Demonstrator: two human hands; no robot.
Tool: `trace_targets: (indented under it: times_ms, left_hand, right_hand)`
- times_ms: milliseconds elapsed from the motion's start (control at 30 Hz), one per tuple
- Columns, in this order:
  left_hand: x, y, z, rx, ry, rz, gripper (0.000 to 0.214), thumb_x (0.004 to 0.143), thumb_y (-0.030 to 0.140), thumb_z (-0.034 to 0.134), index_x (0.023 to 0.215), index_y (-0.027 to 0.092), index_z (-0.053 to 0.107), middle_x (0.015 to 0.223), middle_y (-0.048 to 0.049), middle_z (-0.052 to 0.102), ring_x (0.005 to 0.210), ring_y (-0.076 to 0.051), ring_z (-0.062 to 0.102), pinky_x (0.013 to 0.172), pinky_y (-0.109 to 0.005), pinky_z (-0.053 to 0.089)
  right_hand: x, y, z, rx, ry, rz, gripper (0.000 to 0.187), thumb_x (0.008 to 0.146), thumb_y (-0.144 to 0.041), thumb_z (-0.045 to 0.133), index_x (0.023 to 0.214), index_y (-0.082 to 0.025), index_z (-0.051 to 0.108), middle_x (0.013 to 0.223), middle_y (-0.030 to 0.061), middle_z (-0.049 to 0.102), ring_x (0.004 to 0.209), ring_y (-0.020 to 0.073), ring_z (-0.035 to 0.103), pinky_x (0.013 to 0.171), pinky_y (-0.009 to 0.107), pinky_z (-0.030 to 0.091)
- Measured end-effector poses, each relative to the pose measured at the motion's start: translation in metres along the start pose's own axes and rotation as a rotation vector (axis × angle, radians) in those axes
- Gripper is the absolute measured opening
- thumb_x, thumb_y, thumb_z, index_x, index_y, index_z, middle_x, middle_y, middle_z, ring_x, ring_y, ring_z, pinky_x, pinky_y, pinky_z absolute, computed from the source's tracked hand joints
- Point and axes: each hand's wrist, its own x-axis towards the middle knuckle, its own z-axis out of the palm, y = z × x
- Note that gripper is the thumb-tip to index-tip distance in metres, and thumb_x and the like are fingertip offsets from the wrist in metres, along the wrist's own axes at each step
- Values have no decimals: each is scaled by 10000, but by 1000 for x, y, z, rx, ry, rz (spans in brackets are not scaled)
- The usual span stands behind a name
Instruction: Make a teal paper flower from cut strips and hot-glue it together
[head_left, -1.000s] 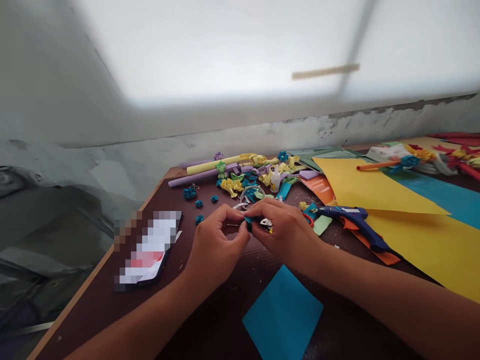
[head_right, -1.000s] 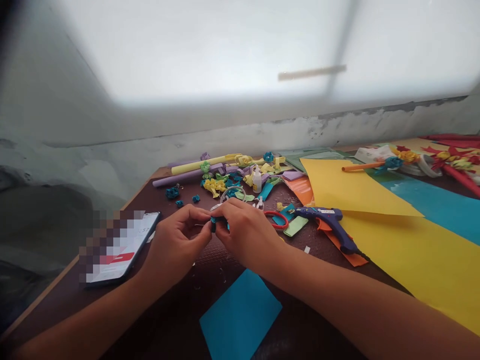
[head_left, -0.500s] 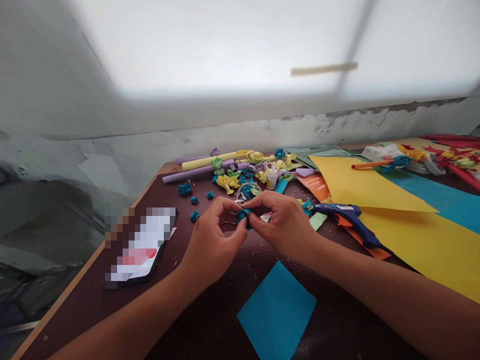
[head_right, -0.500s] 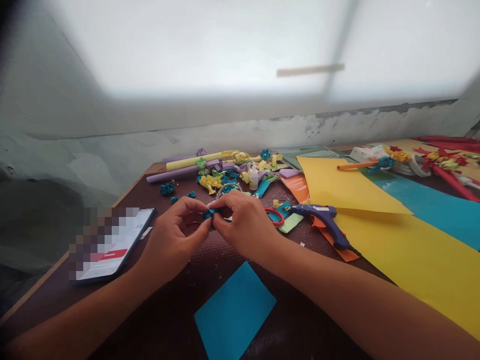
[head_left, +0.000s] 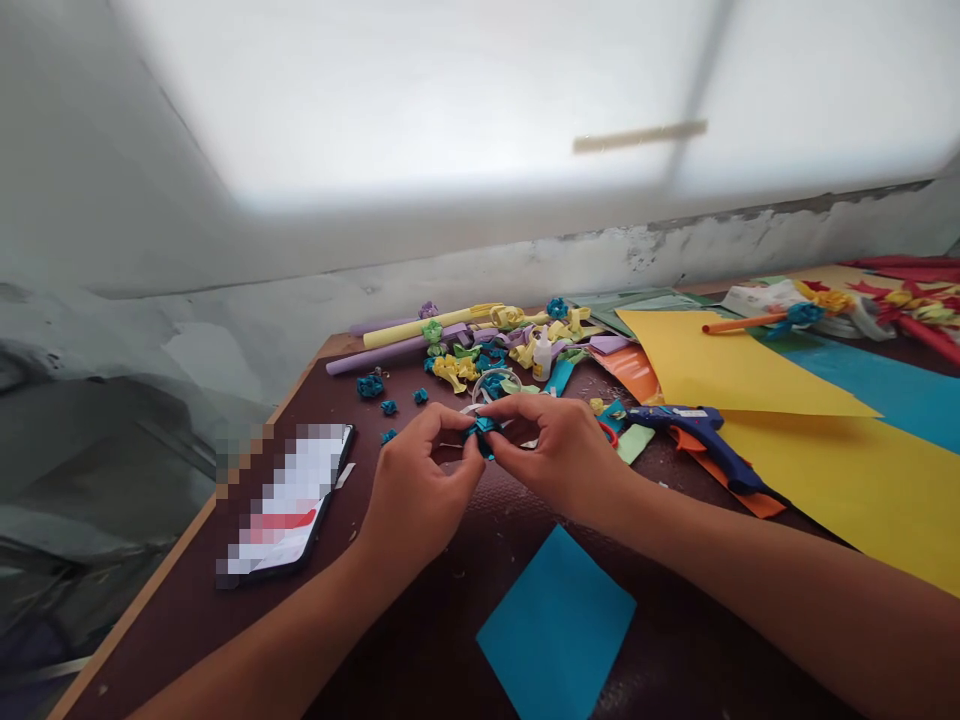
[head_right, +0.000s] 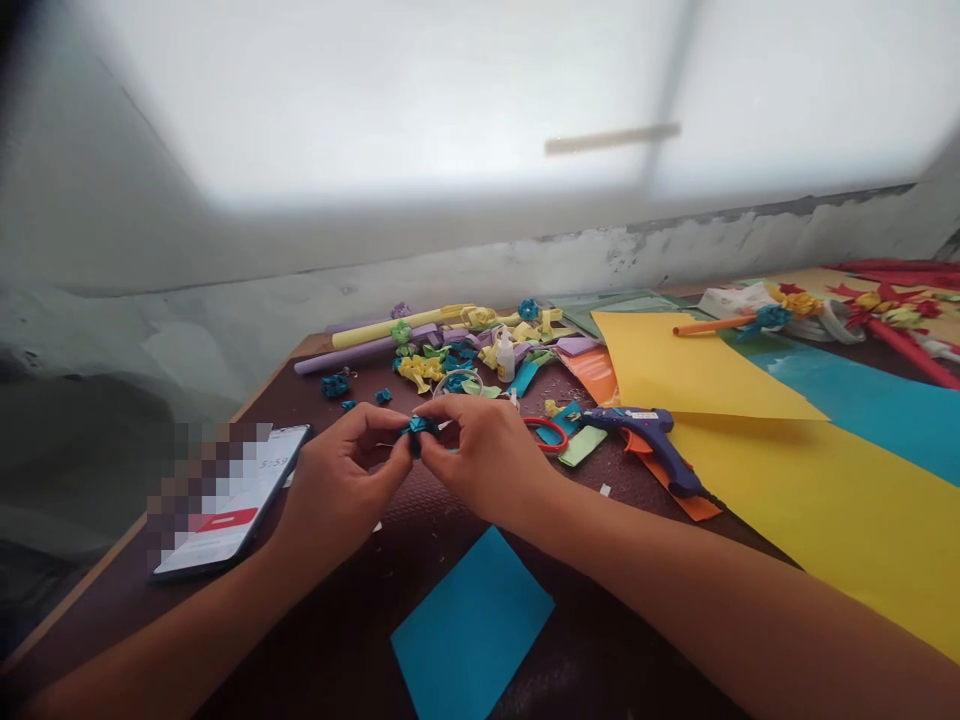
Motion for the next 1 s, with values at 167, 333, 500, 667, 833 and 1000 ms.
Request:
trace_targets:
  times_ms: [167, 333, 500, 667, 833, 1000]
  left_hand:
    - [1, -3, 0, 22, 33, 37, 50, 848, 221, 689, 890, 198, 701, 924, -33, 749, 848, -206, 729, 787, -320, 574]
    - [4, -7, 0, -91, -12, -44, 66, 837, 256, 712, 862, 196, 699, 823, -14, 737, 761, -195, 722, 688, -294, 562]
    - [10, -9, -3, -225, -68, -161, 158, 819, 307, 754, 879, 171, 700, 777, -23, 742, 740, -195, 731, 676, -292, 587]
    - [12, -11, -10, -368, -136, -245, 242, 843, 368, 772, 939, 163, 687, 899, -39, 752, 813, -189, 750, 771, -320, 641]
    - [7, -17, -12, -258, -258, -25, 425, 874, 324, 766, 1276, 266, 645, 1189, -45, 693, 963, -187, 729, 872, -344, 634]
    - [1, -24, -6, -164, -249, 91, 550, 815, 247, 823, 1323, 312, 624, 1294, -50, 682, 1058, -231, 724, 922, -382, 620]
  right_hand:
    - [1, 2, 3, 6, -7, 19, 234, 850, -190, 683, 1050, -227, 798, 970, 20, 815, 864, 194, 759, 752, 295, 560]
    - [5, 7, 1, 55, -43, 34, 237, 841, -177, 697, 1036, -232, 819, 944, 12, 818, 870, 195, 757, 728, 283, 552]
    - [8, 7, -5, 192, -148, 133, 272, 871, -232, 700, 1118, -209, 812, 978, 43, 816, 922, 233, 754, 802, 339, 590]
    - [10, 13, -10, 326, -224, 194, 352, 894, -280, 690, 1226, -200, 772, 891, 42, 806, 999, 277, 733, 880, 417, 594]
    - [13, 19, -10, 527, -198, 240, 340, 823, -271, 748, 1132, -135, 797, 944, 73, 806, 870, 218, 741, 793, 346, 595]
    - [12, 18, -7, 516, -136, 273, 280, 773, -255, 781, 1024, -131, 776, 939, 91, 790, 873, 226, 743, 767, 335, 594]
